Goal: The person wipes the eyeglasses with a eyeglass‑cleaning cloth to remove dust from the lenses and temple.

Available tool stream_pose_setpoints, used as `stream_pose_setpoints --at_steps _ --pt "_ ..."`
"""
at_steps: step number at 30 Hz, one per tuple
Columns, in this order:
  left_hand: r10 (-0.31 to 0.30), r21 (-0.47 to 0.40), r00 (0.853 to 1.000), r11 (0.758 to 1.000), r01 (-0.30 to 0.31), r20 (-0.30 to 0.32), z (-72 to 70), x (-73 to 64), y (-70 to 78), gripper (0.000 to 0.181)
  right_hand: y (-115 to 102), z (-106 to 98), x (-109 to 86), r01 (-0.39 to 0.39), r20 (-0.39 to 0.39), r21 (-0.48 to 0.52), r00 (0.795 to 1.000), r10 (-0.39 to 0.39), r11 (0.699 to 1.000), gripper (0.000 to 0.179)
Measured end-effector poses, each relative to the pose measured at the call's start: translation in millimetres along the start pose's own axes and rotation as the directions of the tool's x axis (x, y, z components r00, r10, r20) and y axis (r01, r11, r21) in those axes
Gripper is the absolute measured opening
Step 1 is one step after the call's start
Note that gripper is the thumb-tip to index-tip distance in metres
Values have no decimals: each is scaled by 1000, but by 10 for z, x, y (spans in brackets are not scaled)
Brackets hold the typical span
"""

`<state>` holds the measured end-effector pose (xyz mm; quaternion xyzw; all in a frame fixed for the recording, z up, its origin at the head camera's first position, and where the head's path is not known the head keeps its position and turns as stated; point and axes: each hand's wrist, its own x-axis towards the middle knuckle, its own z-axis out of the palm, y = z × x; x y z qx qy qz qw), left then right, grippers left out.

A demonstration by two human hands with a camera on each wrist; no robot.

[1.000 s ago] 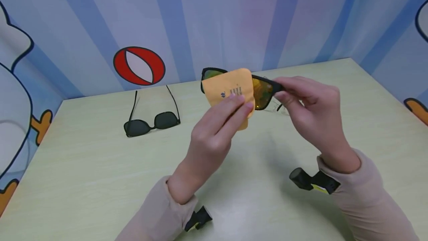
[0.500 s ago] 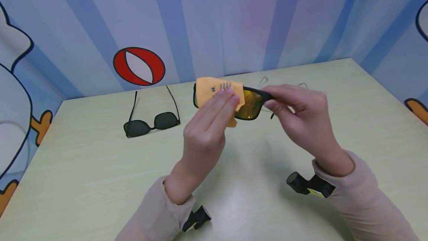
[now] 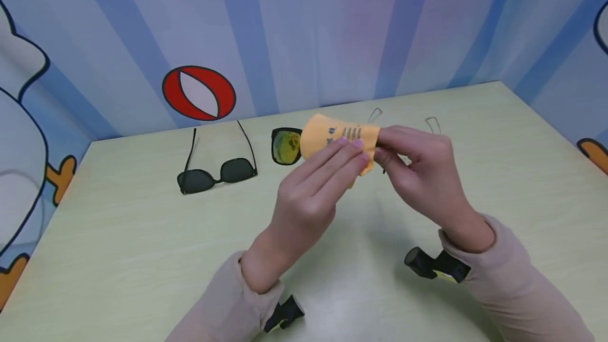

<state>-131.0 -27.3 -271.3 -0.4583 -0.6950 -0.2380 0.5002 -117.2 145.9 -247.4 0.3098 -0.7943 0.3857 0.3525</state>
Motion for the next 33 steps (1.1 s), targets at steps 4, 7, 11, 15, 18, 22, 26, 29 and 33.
stream_pose_setpoints --at_steps 4,7,11,15,18,22,26,29,33 --pt "-1 -30 1000 1000 1 -4 16 9 -3 20 4 -3 -2 -13 3 -6 1000 13 1000 23" --pt "-3 -46 1000 999 3 -7 27 17 -3 16 16 -12 -4 -21 11 -19 1000 21 1000 22" --pt "19 -50 1000 999 -20 -23 37 38 5 15 24 -43 -1 -43 8 -38 999 43 998 22" --pt "82 -42 996 996 -83 -36 21 43 10 16 22 -101 12 -74 -10 -11 997 74 997 23" --pt "139 -31 990 990 -140 -35 -11 35 -6 18 23 -152 24 -91 -31 49 995 92 995 24" --pt "148 -9 988 989 -148 -51 -51 33 -56 19 23 -211 29 -111 -92 123 988 122 986 21" --pt "31 4 997 1000 -31 -69 -83 25 -111 20 29 -249 26 -137 -115 133 982 152 982 19" --pt "-83 5 994 996 84 -64 -106 16 -135 21 35 -250 25 -146 -109 130 981 160 981 20" --pt "-179 10 982 984 180 -56 -118 11 -150 23 40 -250 28 -154 -121 127 978 169 980 21"
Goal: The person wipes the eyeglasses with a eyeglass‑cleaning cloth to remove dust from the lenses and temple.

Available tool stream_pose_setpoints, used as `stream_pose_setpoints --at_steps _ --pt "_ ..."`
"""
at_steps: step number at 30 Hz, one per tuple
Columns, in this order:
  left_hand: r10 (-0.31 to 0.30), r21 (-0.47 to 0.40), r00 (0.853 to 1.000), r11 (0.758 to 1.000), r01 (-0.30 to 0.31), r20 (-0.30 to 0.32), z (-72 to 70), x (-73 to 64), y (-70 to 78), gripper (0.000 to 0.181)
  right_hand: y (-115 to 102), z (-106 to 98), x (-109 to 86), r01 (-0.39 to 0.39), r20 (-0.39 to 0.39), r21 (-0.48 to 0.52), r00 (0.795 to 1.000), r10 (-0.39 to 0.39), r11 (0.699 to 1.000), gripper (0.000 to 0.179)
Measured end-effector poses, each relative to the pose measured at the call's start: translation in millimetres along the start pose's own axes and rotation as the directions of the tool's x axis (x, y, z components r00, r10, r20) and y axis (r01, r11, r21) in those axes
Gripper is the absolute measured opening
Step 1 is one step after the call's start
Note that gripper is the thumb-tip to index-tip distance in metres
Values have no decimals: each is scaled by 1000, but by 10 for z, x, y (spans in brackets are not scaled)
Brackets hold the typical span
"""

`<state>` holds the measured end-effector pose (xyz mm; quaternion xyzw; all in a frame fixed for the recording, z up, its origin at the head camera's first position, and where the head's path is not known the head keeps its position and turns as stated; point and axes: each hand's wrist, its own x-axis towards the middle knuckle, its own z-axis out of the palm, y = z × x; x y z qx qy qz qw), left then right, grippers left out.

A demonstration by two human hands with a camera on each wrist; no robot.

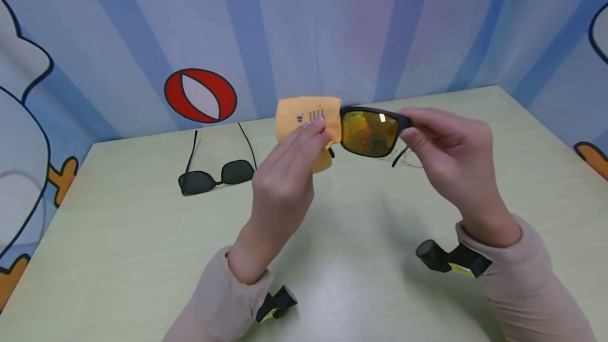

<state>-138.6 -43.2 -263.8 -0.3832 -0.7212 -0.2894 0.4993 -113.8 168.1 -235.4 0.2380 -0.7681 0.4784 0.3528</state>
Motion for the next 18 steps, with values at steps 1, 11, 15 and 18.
stream_pose_setpoints --at_steps 1,11,15,18 --pt "-13 3 1000 1000 13 -2 1 -1 -6 23 2 -3 1 -6 -10 2 1000 6 1000 21" --pt "-118 -3 992 993 118 -39 -20 1 -95 25 19 -53 19 -28 -100 226 994 52 974 25" --pt "-153 -14 987 988 152 -53 -36 4 -116 24 17 -50 24 -16 -94 247 995 40 969 25" --pt "-174 -34 983 984 172 -61 -37 6 -121 23 11 -46 22 -6 -70 201 997 21 980 24"
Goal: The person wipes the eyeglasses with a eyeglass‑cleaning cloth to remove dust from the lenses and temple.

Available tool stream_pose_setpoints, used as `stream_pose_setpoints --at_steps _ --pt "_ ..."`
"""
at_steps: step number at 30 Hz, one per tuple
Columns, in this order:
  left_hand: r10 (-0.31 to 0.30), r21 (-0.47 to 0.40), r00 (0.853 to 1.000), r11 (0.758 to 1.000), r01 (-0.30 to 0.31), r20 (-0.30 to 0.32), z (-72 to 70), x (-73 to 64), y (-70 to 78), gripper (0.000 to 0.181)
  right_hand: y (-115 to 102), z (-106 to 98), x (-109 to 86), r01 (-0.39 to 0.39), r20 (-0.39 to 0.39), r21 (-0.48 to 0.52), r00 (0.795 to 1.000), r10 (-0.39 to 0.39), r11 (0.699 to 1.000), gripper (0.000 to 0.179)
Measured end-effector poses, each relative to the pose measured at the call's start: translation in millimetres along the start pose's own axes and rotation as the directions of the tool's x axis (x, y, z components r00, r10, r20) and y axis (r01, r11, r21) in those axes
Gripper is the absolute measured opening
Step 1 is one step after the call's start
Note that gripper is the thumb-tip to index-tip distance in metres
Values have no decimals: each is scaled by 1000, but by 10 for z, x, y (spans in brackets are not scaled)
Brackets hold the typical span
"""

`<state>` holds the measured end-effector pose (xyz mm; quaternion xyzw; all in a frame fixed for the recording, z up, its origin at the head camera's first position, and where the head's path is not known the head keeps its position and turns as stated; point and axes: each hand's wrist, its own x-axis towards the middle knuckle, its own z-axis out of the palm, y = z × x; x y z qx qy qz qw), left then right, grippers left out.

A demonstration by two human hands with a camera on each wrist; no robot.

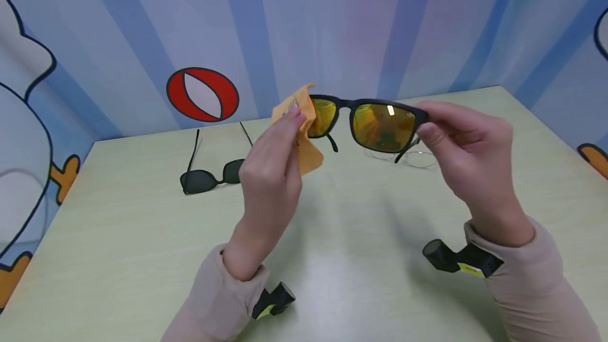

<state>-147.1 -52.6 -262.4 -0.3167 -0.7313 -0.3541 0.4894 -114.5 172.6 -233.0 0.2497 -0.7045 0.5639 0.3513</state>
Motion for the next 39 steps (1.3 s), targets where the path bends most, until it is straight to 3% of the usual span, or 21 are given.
stream_pose_setpoints --at_steps 9,13,18,23,32,39 --pt "-113 -49 993 992 114 34 5 4 -18 27 -12 1 -18 40 31 -94 999 -38 995 23" --pt "-124 -78 992 989 126 33 12 3 -14 26 -2 8 -32 42 26 -87 999 -40 995 25" --pt "-70 -125 996 989 77 55 33 -7 28 24 11 41 -44 59 60 -70 997 -55 996 22" --pt "20 -142 998 990 -12 57 65 -18 71 21 3 61 -51 56 78 -149 996 -45 987 18" --pt "144 -78 989 987 -141 31 108 -27 97 22 -16 26 -41 31 14 -194 1000 -28 981 18" --pt "175 -61 984 983 -172 35 110 -23 97 21 -6 26 -31 -10 -39 -159 999 4 987 21"
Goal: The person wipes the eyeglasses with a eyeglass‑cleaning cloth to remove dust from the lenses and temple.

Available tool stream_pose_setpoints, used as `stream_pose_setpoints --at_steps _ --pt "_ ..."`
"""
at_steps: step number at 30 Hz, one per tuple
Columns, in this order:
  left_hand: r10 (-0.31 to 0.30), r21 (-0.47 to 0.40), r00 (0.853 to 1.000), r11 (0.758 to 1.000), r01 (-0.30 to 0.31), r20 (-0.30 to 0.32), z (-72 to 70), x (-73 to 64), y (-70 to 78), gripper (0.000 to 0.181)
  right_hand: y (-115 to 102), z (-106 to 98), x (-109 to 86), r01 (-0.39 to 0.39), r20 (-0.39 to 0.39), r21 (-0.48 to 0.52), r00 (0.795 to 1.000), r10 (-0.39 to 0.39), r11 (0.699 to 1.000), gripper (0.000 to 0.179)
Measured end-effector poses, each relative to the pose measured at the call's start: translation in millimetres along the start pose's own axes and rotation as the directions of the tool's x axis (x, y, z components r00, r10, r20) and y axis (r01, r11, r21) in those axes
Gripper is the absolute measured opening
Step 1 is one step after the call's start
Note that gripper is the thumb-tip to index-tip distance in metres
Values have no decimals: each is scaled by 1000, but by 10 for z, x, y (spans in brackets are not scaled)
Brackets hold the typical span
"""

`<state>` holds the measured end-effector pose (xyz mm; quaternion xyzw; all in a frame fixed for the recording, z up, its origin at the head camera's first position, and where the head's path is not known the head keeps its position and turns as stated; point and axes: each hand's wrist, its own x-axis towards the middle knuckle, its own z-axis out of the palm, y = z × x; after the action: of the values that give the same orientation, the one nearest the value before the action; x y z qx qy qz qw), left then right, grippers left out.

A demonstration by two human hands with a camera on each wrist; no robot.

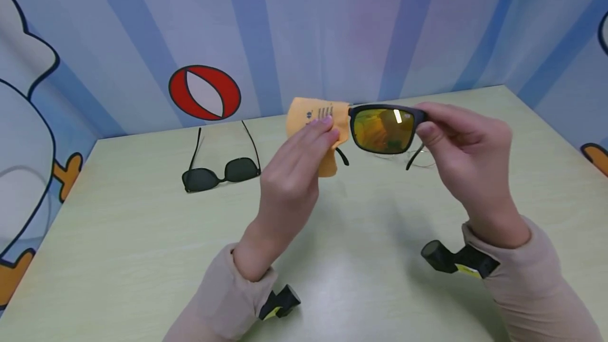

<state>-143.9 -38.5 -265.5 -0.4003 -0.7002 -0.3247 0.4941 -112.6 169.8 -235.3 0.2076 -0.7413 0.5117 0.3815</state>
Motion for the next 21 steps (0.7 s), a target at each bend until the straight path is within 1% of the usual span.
stream_pose_setpoints --at_steps 2,6,9,13,17,21 --pt "4 3 1000 1000 -4 0 0 1 0 21 3 -4 7 -13 -24 26 1000 14 1000 21" --pt "-5 12 1000 1000 5 8 -16 -1 1 23 5 -13 23 -24 -74 131 997 34 991 20" --pt "-40 12 999 999 40 18 -42 -1 -4 24 5 -23 37 -18 -109 220 993 42 975 21" --pt "-95 -5 995 995 95 14 -71 0 -22 25 9 -43 50 -7 -137 294 989 50 956 23" --pt "-125 -23 992 992 125 -16 -79 -3 -50 25 14 -56 57 -1 -133 323 990 46 946 27" --pt "-143 -37 989 989 141 -42 -85 3 -76 25 11 -63 57 0 -117 325 992 40 946 27"
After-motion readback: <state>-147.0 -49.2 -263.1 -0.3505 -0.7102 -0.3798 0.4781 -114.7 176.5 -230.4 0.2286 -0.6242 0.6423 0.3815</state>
